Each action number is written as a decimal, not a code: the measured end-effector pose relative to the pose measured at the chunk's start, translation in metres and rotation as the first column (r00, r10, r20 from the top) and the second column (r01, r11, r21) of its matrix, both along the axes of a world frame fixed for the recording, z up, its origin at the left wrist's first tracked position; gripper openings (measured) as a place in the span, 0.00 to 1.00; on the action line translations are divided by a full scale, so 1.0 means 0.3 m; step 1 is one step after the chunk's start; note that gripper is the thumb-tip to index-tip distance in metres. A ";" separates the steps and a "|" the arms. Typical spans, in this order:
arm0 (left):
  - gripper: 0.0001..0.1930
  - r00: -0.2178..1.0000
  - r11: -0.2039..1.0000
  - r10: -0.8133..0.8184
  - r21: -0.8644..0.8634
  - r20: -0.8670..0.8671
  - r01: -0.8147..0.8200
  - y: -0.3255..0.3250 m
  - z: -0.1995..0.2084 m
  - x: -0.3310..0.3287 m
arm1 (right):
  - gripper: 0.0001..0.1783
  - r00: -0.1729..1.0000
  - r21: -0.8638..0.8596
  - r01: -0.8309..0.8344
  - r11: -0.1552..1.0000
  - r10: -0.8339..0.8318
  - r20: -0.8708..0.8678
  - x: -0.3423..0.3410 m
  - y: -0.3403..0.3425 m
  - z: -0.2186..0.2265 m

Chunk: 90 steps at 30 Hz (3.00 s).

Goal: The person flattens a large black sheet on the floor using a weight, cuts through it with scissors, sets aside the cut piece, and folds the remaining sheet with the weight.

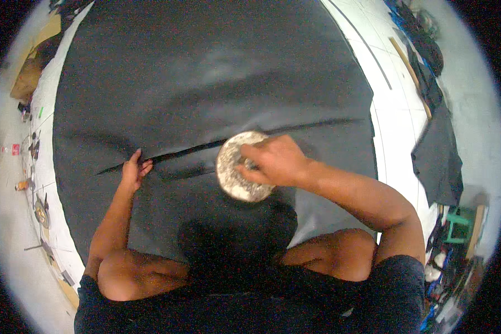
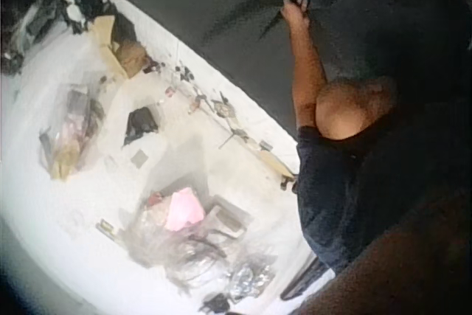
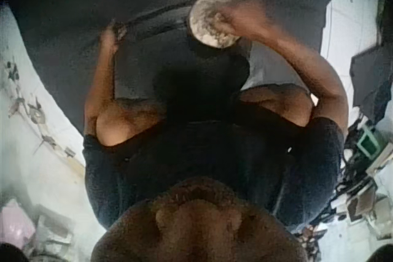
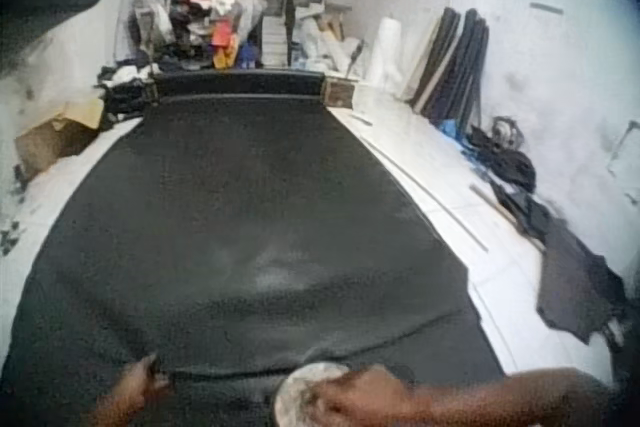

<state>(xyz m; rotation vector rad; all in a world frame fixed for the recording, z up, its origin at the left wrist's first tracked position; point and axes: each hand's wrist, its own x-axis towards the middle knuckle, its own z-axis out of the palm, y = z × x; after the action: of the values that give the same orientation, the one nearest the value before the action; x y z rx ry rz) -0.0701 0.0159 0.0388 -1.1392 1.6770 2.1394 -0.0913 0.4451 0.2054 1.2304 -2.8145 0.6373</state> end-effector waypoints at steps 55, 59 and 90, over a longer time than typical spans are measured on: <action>0.15 0.959 0.868 0.279 -0.442 0.058 -0.226 -0.226 -0.175 0.290 | 0.17 -0.389 0.053 0.808 -0.587 -0.463 0.796 -0.050 1.178 -0.712; 0.18 0.967 0.884 0.253 -0.416 0.043 -0.213 -0.276 -0.204 0.295 | 0.15 -0.382 0.067 0.811 -0.581 -0.440 0.813 -0.060 1.177 -0.690; 0.35 0.963 0.913 0.261 -0.342 0.071 -0.222 -0.218 -0.137 0.334 | 0.33 0.001 0.205 0.979 0.002 -1.000 0.007 -0.013 1.248 -0.737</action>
<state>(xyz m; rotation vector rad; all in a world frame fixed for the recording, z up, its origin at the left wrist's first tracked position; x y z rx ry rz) 0.0300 -0.0496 -0.0023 -1.6097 1.9847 1.9175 -0.0952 0.8197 -0.0159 -1.1264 -2.8080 0.3276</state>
